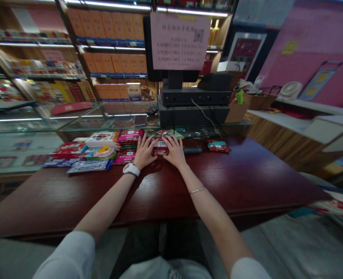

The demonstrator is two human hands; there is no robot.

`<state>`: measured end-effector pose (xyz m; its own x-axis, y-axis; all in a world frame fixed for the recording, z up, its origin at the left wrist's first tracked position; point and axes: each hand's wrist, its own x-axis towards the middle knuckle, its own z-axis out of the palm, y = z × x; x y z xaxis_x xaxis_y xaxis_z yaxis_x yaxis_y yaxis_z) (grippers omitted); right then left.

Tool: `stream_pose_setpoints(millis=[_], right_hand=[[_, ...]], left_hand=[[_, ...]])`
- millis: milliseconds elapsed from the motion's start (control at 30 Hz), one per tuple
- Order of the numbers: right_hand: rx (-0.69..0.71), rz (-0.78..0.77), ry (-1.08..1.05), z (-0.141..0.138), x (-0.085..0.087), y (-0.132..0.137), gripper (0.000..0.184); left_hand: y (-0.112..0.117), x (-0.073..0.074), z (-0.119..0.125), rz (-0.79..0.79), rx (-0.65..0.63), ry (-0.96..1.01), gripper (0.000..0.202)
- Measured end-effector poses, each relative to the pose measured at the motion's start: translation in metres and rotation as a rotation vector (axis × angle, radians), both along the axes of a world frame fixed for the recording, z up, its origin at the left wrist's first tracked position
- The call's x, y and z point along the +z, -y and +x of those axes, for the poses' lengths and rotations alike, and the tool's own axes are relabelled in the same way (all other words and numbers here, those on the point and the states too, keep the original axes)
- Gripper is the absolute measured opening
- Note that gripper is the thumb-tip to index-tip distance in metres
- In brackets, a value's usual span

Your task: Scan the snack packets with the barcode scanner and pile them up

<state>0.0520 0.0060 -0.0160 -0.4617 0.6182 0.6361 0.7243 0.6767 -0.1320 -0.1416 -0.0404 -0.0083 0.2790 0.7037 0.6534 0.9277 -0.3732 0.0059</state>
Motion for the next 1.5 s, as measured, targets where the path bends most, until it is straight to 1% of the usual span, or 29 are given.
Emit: stream_pose_setpoints(millis=[100,267,500,600,733,833,900,1033,1133,1200,1267,1333,1400,1467,1500], right_hand=[[0.030,0.004,-0.001,0.000,-0.001,0.000,0.072],[0.045,-0.014,0.004,0.000,-0.003,-0.001,0.073],[0.036,-0.053,-0.003,-0.001,-0.004,0.000,0.069],[0.037,-0.064,0.000,-0.002,-0.001,0.001,0.069],[0.080,-0.103,0.031,0.000,0.008,0.001,0.073],[0.111,-0.122,0.016,0.012,0.015,-0.003,0.069],[0.097,-0.127,-0.019,0.027,0.016,-0.006,0.062],[0.041,-0.126,-0.136,0.070,0.009,-0.017,0.051],[0.001,-0.138,-0.270,0.100,0.004,-0.027,0.052],[-0.003,-0.166,-0.289,0.114,0.001,-0.033,0.054],[0.022,-0.206,-0.250,0.122,-0.002,-0.039,0.059],[0.039,-0.265,-0.148,0.124,-0.006,-0.042,0.070],[0.022,-0.329,-0.025,0.122,-0.012,-0.043,0.080],[-0.010,-0.381,0.067,0.118,-0.019,-0.042,0.083],[-0.015,-0.403,0.096,0.116,-0.022,-0.041,0.081]], left_hand=[[0.000,0.002,-0.001,-0.037,-0.039,-0.046,0.076],[-0.002,0.001,-0.004,-0.082,-0.053,-0.063,0.062],[-0.003,-0.002,-0.005,-0.055,-0.061,-0.051,0.054],[-0.002,-0.001,-0.004,-0.054,-0.060,-0.032,0.053],[-0.003,-0.002,-0.006,-0.049,-0.044,0.000,0.048],[-0.006,-0.004,-0.008,-0.039,-0.025,0.015,0.046],[-0.007,-0.005,-0.008,-0.037,-0.019,0.017,0.045],[-0.006,-0.005,-0.006,-0.033,-0.012,0.019,0.042],[-0.005,-0.004,-0.006,-0.038,-0.008,0.025,0.042],[-0.005,-0.004,-0.006,-0.045,-0.006,0.029,0.042],[-0.005,-0.005,-0.007,-0.046,0.002,0.034,0.043],[-0.006,-0.006,-0.007,-0.040,0.006,0.042,0.044],[-0.007,-0.008,-0.008,-0.033,0.007,0.054,0.045],[-0.009,-0.009,-0.008,-0.027,0.008,0.068,0.045],[-0.009,-0.009,-0.008,-0.025,0.009,0.074,0.045]])
